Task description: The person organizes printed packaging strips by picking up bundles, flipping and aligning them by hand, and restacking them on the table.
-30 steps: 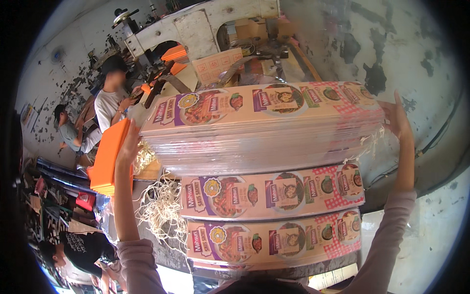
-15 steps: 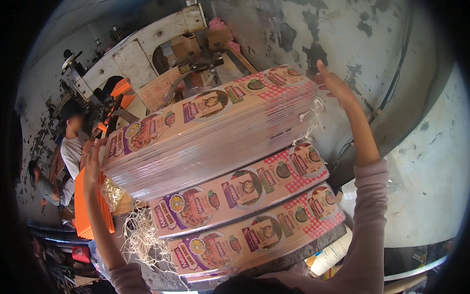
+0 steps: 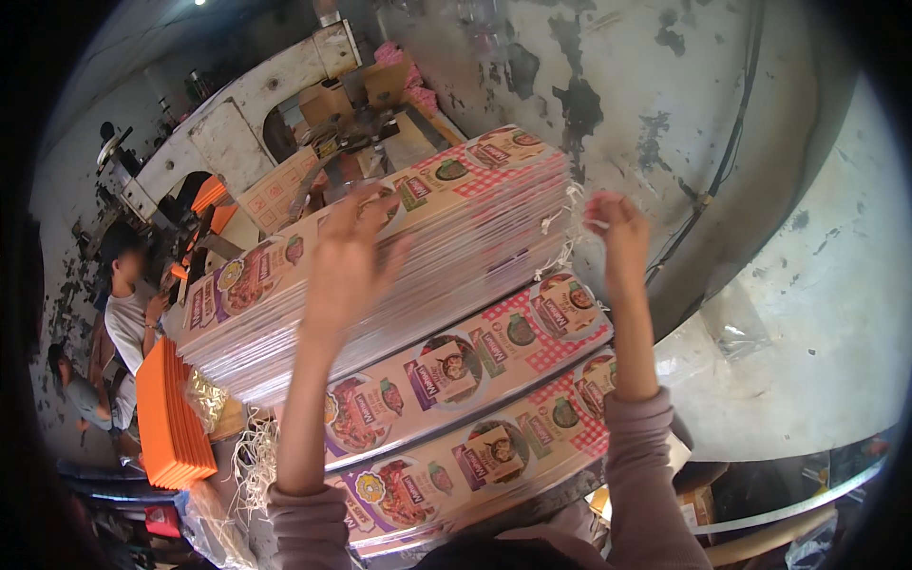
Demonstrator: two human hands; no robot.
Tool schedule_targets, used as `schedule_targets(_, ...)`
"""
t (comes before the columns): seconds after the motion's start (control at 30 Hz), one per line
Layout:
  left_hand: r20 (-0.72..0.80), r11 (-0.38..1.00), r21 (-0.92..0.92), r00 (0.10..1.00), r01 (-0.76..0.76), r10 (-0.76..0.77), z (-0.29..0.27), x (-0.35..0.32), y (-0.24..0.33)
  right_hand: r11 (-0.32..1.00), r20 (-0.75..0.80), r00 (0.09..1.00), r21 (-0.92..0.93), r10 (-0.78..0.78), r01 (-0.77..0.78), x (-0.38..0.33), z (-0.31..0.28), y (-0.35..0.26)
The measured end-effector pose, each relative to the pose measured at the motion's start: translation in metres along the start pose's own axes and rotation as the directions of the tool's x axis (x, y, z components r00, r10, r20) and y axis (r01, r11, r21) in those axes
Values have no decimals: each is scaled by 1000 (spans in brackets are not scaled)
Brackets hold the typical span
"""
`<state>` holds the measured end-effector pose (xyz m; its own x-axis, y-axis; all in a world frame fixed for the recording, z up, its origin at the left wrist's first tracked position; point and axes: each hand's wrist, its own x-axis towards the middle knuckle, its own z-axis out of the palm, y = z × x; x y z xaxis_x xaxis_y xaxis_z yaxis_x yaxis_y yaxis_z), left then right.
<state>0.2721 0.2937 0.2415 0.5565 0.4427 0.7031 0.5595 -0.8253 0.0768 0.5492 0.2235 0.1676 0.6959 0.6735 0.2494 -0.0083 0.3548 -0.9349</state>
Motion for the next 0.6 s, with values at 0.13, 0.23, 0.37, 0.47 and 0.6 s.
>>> schedule_targets(0.13, 56, 992, 117, 998, -45, 39, 31, 14, 20, 989, 96, 992, -113, -82, 93, -24, 19, 9)
schedule_targets(0.23, 104, 988, 152, 994, -40, 25, 48, 14, 24, 966, 142, 986, -227, -90, 121, -20, 11, 12)
schedule_targets(0.37, 105, 972, 229, 994, -45, 22, 55, 15, 27, 947, 141, 985, -294, -95, 134, -12, 4, 18)
schedule_targets(0.47, 128, 961, 272, 992, -44, 9, 57, 15, 28, 934, 140, 986, -332, -91, 133, -7, 2, 27)
schedule_targets(0.6, 139, 964, 266, 990, -29, -8, 59, 15, 27, 929, 173, 982, -348, -70, 127, -3, 0, 28)
